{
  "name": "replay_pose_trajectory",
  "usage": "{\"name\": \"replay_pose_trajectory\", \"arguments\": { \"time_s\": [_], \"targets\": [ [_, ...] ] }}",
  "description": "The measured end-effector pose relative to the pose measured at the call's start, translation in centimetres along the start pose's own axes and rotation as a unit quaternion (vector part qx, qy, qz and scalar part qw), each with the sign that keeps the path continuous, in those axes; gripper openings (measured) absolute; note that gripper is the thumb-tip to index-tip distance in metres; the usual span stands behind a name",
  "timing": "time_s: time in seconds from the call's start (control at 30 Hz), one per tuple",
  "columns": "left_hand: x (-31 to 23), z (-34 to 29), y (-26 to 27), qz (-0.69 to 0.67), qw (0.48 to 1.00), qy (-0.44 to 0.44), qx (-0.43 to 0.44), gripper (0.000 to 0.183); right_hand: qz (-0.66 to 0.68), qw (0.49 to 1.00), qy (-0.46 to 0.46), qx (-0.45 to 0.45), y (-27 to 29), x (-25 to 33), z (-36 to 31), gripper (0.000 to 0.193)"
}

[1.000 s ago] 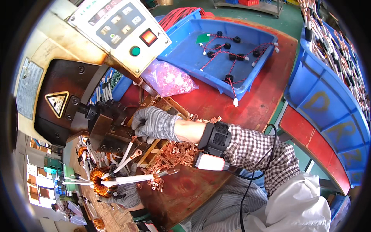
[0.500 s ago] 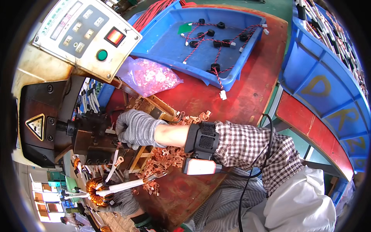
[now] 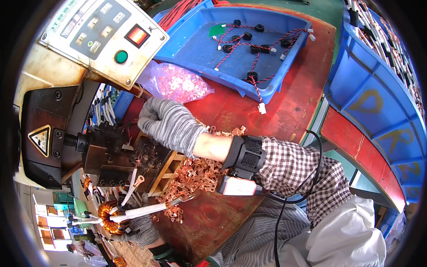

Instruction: Use an industrial crimping machine and wire cutters to attach terminal connectors to the ends of copper coils.

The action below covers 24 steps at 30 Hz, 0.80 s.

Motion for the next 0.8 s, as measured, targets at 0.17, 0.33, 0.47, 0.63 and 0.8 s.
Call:
{"name": "replay_pose_trajectory", "arguments": {
  "time_s": [0.17,0.33,0.47,0.63,0.8],
  "targets": [
    [0.9,0.2,-0.8,0.011,0.999,0.026,0.029,0.087,-0.001,0.999,-0.006,-0.052,1.7,0.8,0.1,0.01],
    [1.4,0.3,-1.3,-0.009,0.999,0.023,0.024,0.089,-0.007,0.997,0.031,-0.068,2.4,2.0,0.2,0.009],
    [1.1,0.3,-1.8,0.012,0.995,0.03,0.091,0.079,-0.005,0.997,0.054,-0.05,1.4,3.8,-0.3,0.012],
    [2.4,-0.3,-1.9,-0.461,0.873,0.135,0.087,0.092,-0.365,0.899,0.173,0.173,-5.2,6.0,-4.3,0.029],
    [-3.4,-0.8,-1.4,0.122,0.979,-0.152,0.054,0.038,-0.301,0.884,0.049,0.354,-7.3,2.0,-9.5,0.026]
  ]
}}
Point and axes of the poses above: each hand's wrist, its own z-axis towards the middle knuckle, its own y-axis out of the back of the hand, x = y × z, the point moved 10 cm from there along z, towards the middle knuckle
